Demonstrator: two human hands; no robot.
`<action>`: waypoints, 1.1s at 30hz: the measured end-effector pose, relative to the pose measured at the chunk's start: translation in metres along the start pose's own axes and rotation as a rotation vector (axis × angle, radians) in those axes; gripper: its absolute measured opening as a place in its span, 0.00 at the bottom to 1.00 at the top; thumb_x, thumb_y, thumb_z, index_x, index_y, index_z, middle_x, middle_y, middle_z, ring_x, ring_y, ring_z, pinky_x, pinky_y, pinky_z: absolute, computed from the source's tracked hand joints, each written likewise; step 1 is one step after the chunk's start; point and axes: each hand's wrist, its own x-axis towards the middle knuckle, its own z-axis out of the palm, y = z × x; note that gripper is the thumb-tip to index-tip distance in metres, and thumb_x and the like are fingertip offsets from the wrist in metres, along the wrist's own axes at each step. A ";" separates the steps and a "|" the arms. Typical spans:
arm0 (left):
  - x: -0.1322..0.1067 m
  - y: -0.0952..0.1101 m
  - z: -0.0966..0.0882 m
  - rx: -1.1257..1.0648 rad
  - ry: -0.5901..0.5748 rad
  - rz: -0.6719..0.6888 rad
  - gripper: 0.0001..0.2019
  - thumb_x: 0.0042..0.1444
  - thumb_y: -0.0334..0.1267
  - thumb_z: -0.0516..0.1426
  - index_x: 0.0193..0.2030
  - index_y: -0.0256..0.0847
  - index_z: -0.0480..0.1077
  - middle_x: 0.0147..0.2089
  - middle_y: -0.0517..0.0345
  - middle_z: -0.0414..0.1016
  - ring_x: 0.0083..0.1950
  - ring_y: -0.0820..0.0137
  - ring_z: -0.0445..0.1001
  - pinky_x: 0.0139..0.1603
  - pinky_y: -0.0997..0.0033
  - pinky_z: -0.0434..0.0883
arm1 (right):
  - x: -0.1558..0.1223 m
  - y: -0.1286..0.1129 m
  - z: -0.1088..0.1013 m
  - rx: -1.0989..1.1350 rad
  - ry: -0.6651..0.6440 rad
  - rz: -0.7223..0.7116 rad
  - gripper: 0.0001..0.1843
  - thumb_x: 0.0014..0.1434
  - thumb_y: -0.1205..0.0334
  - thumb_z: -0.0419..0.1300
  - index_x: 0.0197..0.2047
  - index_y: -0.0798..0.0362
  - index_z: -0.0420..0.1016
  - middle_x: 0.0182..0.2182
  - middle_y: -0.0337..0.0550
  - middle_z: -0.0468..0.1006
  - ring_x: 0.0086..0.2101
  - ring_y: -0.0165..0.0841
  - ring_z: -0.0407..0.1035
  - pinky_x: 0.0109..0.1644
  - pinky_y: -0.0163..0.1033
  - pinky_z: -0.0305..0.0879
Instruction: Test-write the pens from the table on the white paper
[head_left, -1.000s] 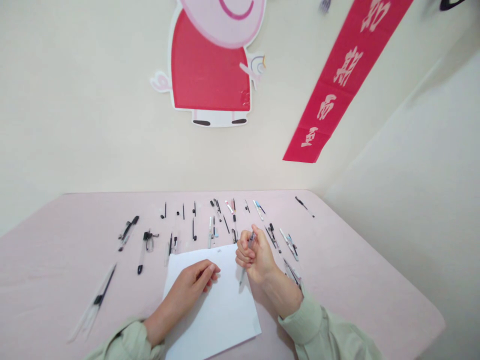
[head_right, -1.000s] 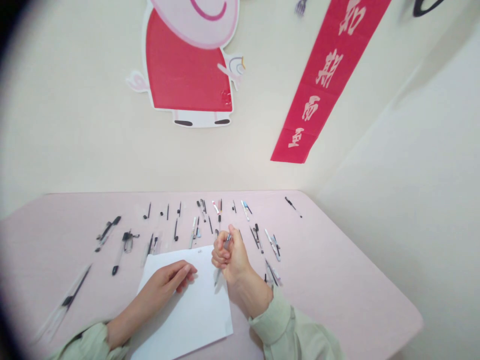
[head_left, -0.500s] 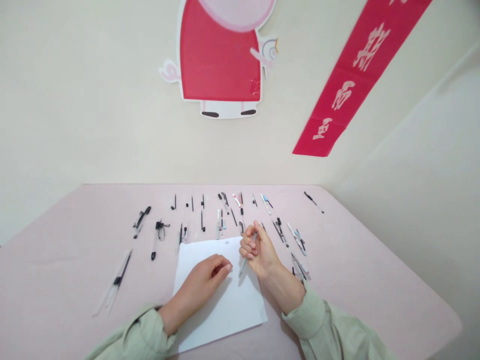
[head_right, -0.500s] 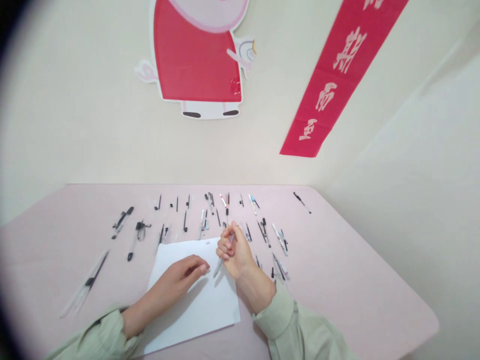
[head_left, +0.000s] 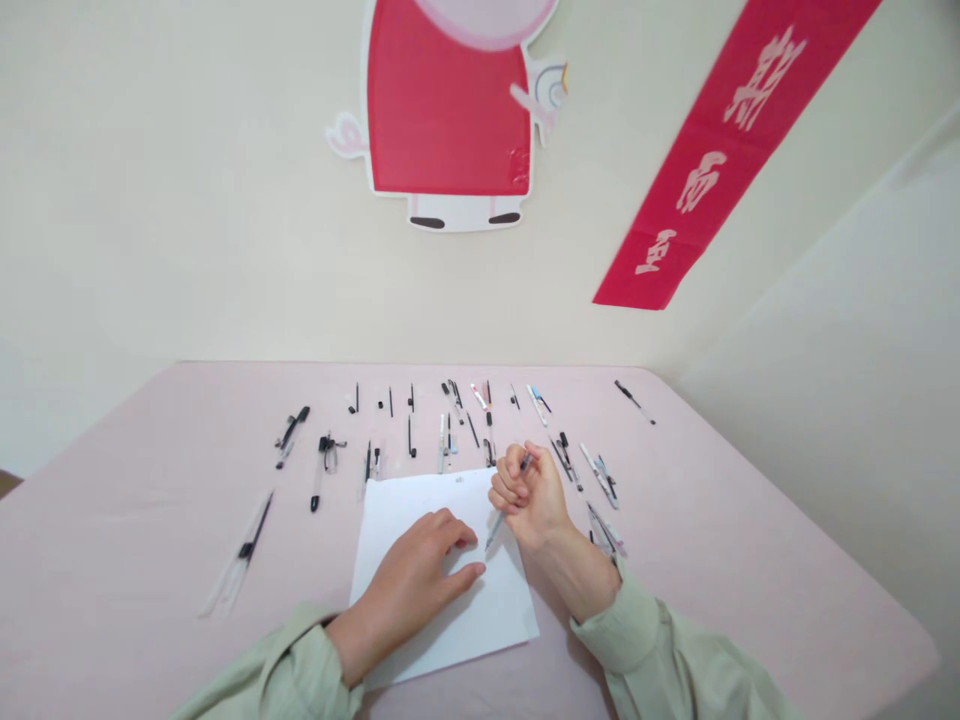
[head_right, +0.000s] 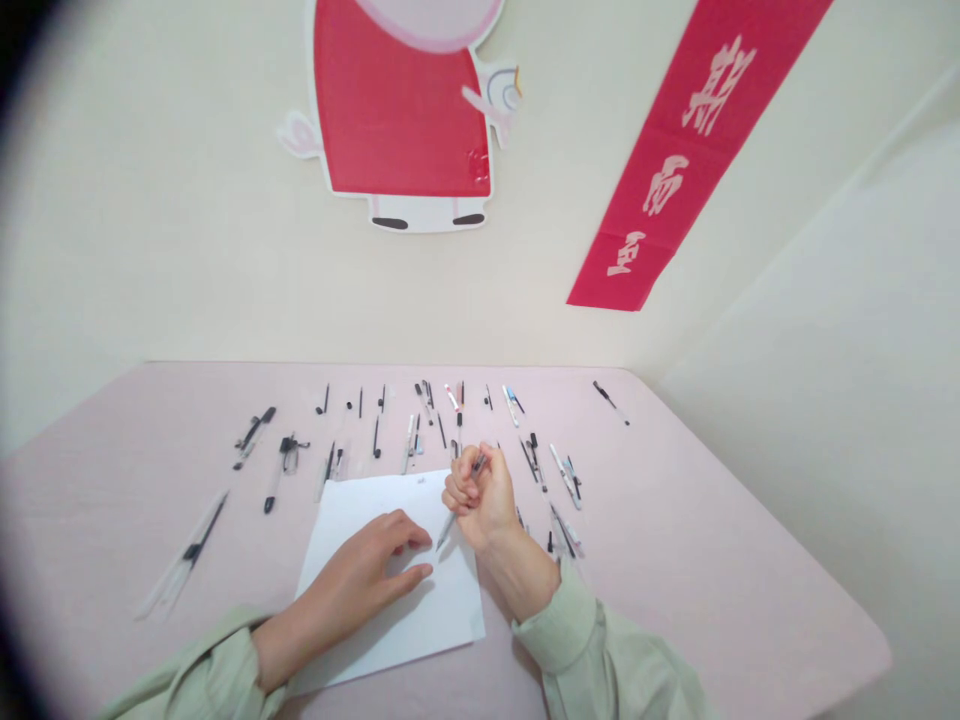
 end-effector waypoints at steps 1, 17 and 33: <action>0.000 0.000 0.000 -0.003 0.004 0.001 0.10 0.53 0.42 0.60 0.40 0.43 0.73 0.40 0.53 0.73 0.43 0.61 0.69 0.44 0.64 0.65 | 0.000 0.001 0.001 -0.005 0.013 0.000 0.23 0.58 0.48 0.57 0.18 0.53 0.63 0.10 0.27 0.50 0.13 0.21 0.37 0.16 0.28 0.38; 0.007 -0.012 0.000 -0.071 0.131 -0.038 0.11 0.60 0.41 0.51 0.30 0.41 0.70 0.31 0.58 0.68 0.32 0.67 0.68 0.34 0.70 0.61 | -0.004 0.021 -0.007 -0.797 0.007 -0.059 0.22 0.55 0.44 0.63 0.21 0.54 0.76 0.15 0.35 0.66 0.20 0.26 0.58 0.24 0.31 0.54; 0.004 -0.018 0.006 0.224 0.033 0.083 0.15 0.59 0.33 0.53 0.52 0.41 0.69 0.60 0.49 0.68 0.56 0.60 0.70 0.56 0.60 0.68 | 0.007 0.020 -0.039 -1.075 0.231 -0.284 0.06 0.59 0.58 0.56 0.36 0.50 0.70 0.18 0.31 0.68 0.22 0.29 0.63 0.29 0.34 0.58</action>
